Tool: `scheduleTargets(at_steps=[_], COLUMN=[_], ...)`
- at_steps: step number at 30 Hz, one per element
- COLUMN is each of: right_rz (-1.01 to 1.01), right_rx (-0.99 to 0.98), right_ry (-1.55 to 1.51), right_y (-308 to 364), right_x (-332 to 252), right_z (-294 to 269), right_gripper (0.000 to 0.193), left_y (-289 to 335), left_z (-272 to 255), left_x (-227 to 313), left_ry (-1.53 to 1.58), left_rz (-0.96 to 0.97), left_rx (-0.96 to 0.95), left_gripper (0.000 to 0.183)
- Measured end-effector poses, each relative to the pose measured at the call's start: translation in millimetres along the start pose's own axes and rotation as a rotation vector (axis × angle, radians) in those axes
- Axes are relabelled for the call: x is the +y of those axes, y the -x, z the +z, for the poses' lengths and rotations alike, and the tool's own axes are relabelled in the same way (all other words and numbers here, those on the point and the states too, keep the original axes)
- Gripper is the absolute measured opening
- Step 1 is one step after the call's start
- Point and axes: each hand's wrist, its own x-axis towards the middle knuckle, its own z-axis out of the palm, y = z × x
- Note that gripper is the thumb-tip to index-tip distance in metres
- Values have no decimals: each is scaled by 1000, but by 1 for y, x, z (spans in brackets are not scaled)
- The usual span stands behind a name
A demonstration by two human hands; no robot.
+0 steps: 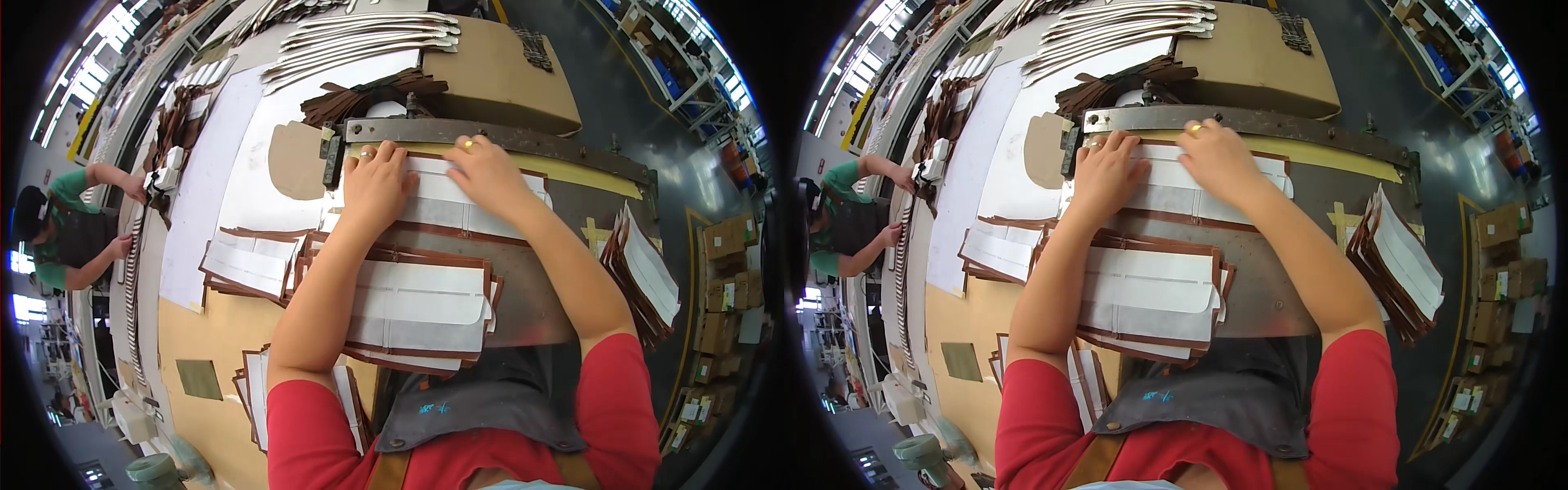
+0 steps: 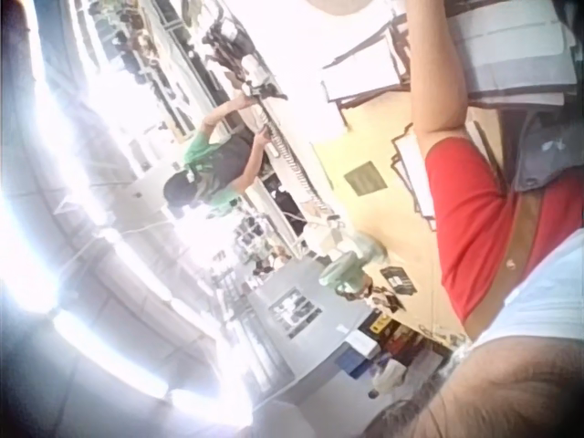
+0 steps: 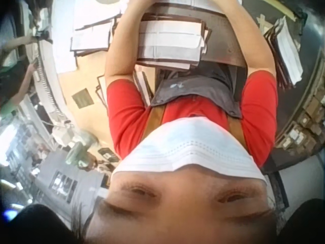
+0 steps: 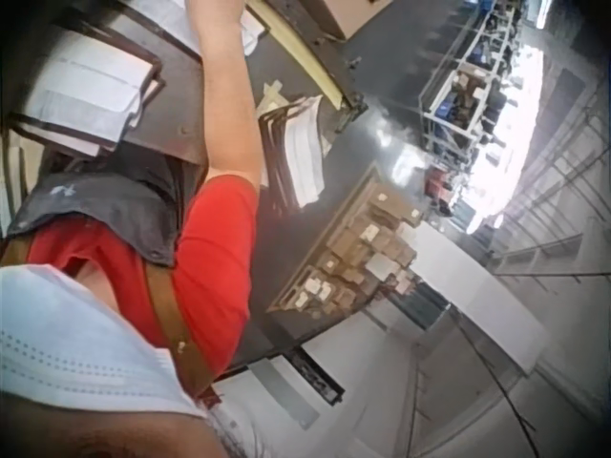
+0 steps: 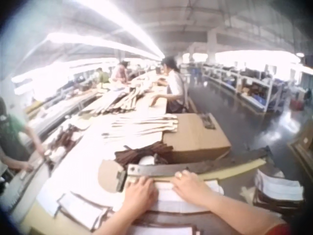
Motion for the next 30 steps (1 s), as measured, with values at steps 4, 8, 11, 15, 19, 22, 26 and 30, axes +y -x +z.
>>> scheduleTargets(at_steps=[4, 8, 11, 15, 19, 22, 26, 30], right_rz=[119, 181, 235, 203, 310, 274, 213, 174], right_rx=[50, -34, -64, -31, -85, -82, 12, 237], right_ry=[-74, -290, -528, -698, -754, -780, -751, -824], right_y=[27, 30, 31, 30, 30, 32, 29, -18], right_x=[22, 21, 18, 17, 18, 18, 36, 7], right_z=[-11, -14, -13, -10, -15, -14, -15, -45], right_gripper=[23, 26, 25, 21, 24, 24, 23, 34], left_y=[-2, -7, -11, -9, -11, -8, -16, -14], left_z=[-1, 18, 16, 4, -1, -5, 6, 2], left_x=[2, -8, -8, -1, 0, -1, 2, -2], left_ry=[93, 400, 700, 1010, 1075, 1130, 1021, 1002], left_rz=[23, -11, -93, -199, -159, -176, -114, -65], left_rx=[24, 150, 160, 70, 111, 175, 246, 282], left_gripper=[38, 44, 33, 19, 18, 18, 17, 18])
